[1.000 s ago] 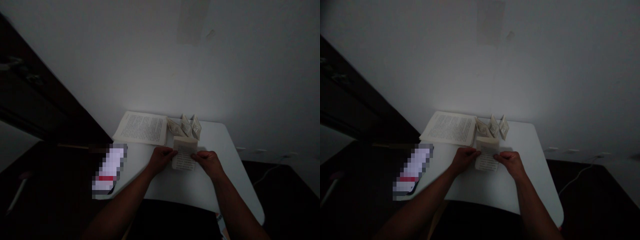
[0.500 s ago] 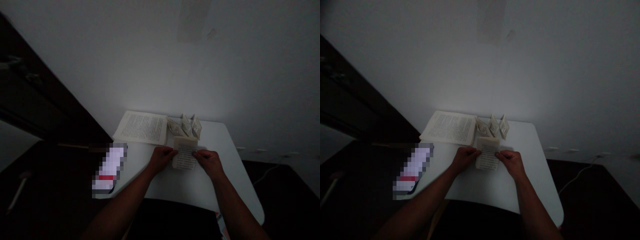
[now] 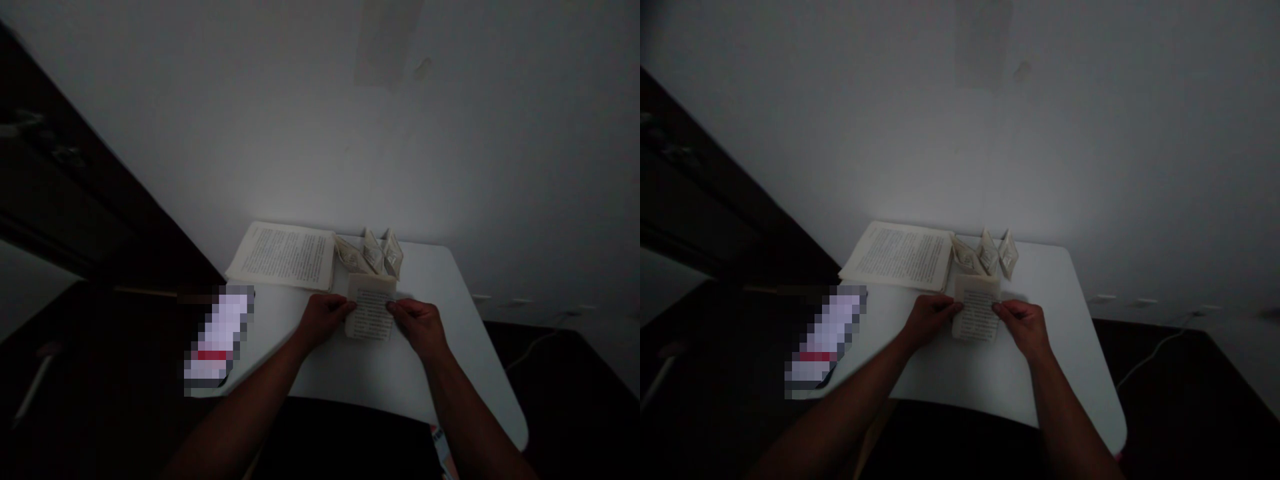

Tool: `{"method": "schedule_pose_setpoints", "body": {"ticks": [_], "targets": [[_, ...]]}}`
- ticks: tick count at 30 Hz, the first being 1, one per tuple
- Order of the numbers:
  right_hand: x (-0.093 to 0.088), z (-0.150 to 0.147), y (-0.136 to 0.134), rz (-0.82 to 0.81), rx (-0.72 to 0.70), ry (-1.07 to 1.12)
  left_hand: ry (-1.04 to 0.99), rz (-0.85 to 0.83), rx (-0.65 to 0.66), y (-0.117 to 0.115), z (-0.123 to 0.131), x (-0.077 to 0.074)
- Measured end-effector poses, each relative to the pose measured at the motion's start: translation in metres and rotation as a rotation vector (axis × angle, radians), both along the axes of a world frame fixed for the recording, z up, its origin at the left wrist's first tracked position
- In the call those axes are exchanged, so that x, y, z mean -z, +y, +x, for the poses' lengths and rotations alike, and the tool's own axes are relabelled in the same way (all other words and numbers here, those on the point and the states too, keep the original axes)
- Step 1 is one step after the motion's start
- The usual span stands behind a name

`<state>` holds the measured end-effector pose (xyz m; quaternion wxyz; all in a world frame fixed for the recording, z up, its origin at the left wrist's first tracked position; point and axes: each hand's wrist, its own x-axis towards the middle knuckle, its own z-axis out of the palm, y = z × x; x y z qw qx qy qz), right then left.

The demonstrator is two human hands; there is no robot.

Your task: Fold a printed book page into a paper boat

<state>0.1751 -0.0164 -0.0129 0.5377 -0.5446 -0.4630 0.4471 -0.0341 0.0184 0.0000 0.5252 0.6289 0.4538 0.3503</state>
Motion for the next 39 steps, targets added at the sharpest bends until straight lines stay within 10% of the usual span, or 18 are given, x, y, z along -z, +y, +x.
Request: {"method": "schedule_pose_setpoints", "body": {"ticks": [39], "targets": [[0.0028, 0.0011, -0.0001, 0.052, 0.142, -0.045, 0.055, 0.005, 0.052, -0.0002, 0.0006, 0.0004]]}}
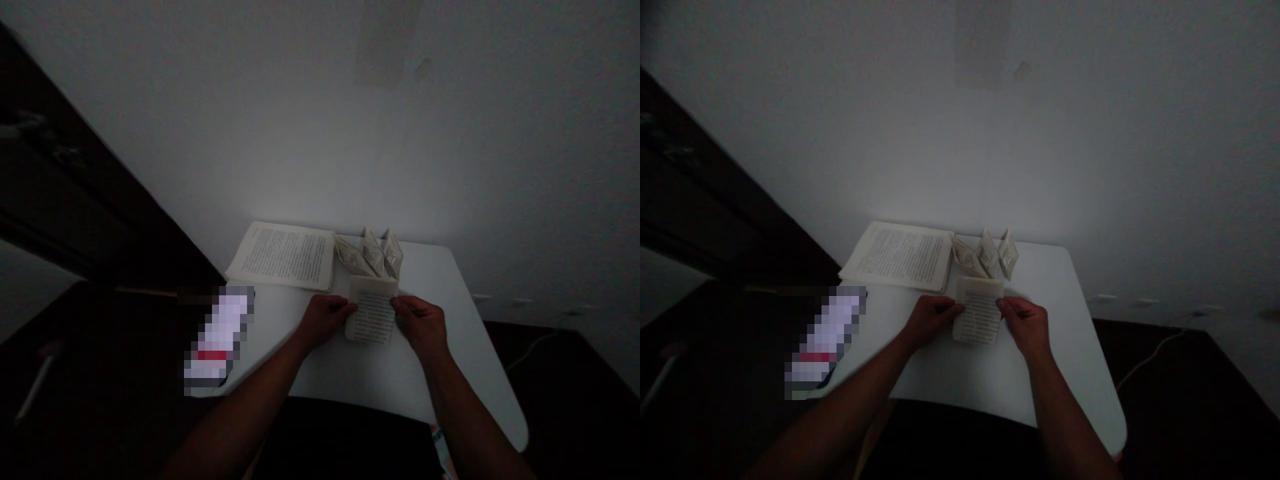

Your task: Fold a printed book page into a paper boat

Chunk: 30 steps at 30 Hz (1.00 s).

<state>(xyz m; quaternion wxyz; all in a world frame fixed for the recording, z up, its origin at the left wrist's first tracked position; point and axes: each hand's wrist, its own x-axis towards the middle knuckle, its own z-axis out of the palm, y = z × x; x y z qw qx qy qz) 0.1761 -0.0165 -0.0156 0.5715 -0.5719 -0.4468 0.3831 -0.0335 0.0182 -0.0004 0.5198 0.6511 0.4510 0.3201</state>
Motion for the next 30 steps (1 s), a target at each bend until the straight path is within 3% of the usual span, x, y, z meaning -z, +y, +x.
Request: {"method": "schedule_pose_setpoints", "body": {"ticks": [30], "targets": [[-0.0041, -0.0011, -0.0006, 0.001, 0.044, 0.039, -0.006, 0.014, 0.046, 0.0007, -0.0009, 0.003]]}}
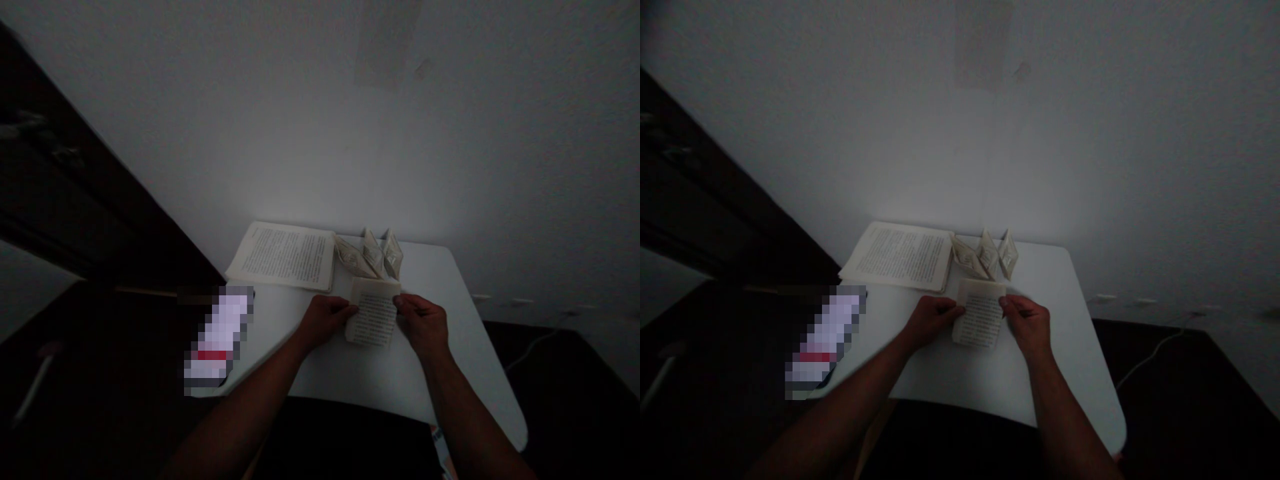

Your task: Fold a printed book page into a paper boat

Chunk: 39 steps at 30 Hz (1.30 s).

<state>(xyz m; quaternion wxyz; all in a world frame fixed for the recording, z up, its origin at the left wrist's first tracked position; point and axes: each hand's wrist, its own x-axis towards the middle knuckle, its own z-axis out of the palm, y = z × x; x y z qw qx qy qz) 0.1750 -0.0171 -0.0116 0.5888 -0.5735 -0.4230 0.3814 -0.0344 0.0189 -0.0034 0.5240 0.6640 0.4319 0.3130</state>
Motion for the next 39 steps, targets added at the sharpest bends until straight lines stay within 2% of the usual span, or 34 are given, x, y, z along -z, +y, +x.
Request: {"method": "schedule_pose_setpoints", "body": {"ticks": [14, 23, 32, 39], "targets": [[0.0003, 0.0007, -0.0002, 0.05, 0.027, -0.077, -0.024, -0.035, -0.009, 0.0001, -0.0005, 0.003], [-0.001, 0.001, -0.0007, 0.054, 0.034, -0.068, -0.048, -0.058, 0.017, -0.0016, -0.0006, -0.0018], [0.0023, 0.0022, 0.0006, 0.052, 0.056, -0.048, 0.018, -0.015, 0.028, -0.0006, -0.0009, -0.0003], [0.0056, 0.003, 0.0006, 0.064, 0.057, 0.004, -0.031, -0.047, 0.048, -0.0016, -0.0012, 0.0015]]}}
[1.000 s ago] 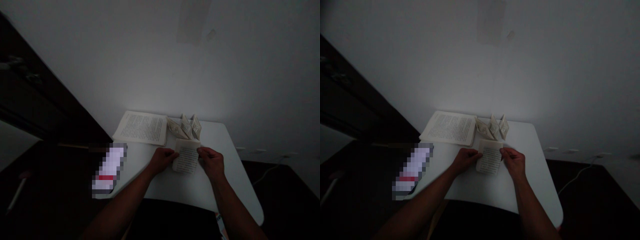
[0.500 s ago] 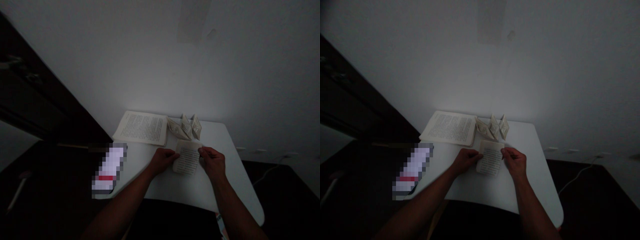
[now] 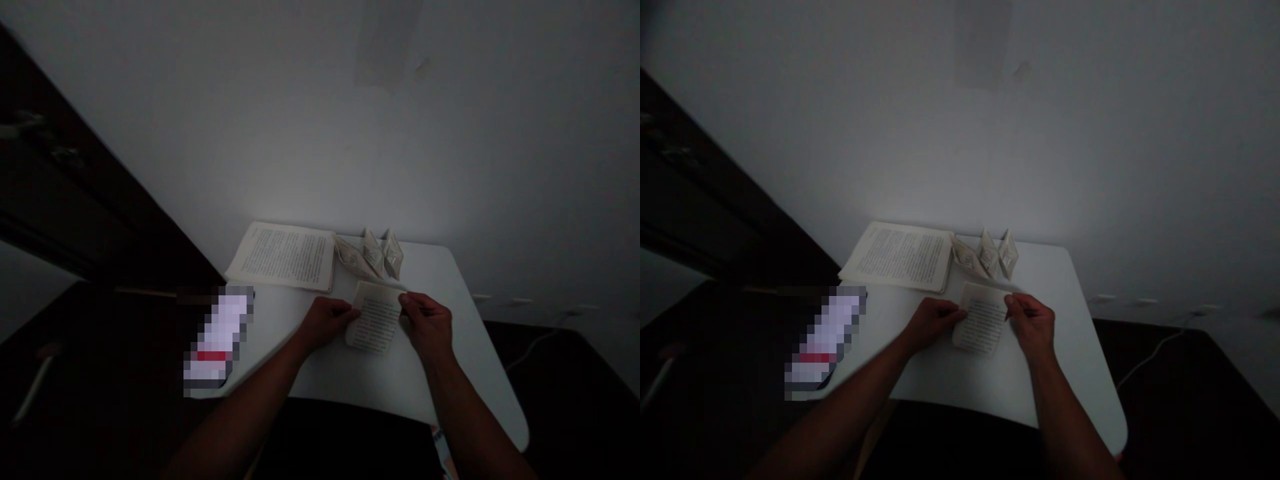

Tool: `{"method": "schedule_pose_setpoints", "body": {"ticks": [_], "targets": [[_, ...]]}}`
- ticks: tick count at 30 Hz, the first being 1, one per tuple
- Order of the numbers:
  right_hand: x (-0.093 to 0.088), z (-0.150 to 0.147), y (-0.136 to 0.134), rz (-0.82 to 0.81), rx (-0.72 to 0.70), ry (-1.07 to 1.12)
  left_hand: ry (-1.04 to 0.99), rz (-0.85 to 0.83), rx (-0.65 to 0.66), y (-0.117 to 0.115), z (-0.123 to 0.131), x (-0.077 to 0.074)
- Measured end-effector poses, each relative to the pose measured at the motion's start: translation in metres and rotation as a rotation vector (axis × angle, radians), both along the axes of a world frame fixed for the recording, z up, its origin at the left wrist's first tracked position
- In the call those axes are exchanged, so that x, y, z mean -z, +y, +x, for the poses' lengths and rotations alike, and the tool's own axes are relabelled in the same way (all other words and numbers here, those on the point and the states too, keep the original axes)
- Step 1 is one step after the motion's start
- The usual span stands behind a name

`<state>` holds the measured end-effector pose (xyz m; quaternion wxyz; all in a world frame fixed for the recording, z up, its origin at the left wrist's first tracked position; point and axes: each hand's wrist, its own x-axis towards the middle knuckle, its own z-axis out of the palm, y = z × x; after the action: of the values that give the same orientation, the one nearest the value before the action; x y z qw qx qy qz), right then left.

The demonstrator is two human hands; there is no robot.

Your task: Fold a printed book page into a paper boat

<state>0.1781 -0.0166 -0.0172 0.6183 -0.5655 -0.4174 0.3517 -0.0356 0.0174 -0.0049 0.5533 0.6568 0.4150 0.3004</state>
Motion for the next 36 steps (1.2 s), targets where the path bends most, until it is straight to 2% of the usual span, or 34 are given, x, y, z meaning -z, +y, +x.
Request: {"method": "schedule_pose_setpoints", "body": {"ticks": [16, 20, 28, 32, 36], "targets": [[0.004, 0.002, 0.001, 0.003, -0.01, 0.041, 0.056, 0.037, -0.021, -0.001, 0.001, -0.005], [0.002, 0.001, 0.0, -0.033, -0.082, 0.047, 0.006, 0.007, -0.049, -0.001, 0.001, -0.005], [-0.005, -0.005, 0.001, -0.13, -0.227, -0.108, -0.082, 0.027, -0.222, 0.002, 0.002, -0.003], [-0.009, -0.006, -0.001, -0.147, -0.308, -0.17, -0.084, 0.048, -0.263, 0.003, 0.001, -0.004], [-0.01, -0.006, -0.001, -0.148, -0.331, -0.19, -0.097, 0.048, -0.277, 0.003, 0.0, -0.005]]}}
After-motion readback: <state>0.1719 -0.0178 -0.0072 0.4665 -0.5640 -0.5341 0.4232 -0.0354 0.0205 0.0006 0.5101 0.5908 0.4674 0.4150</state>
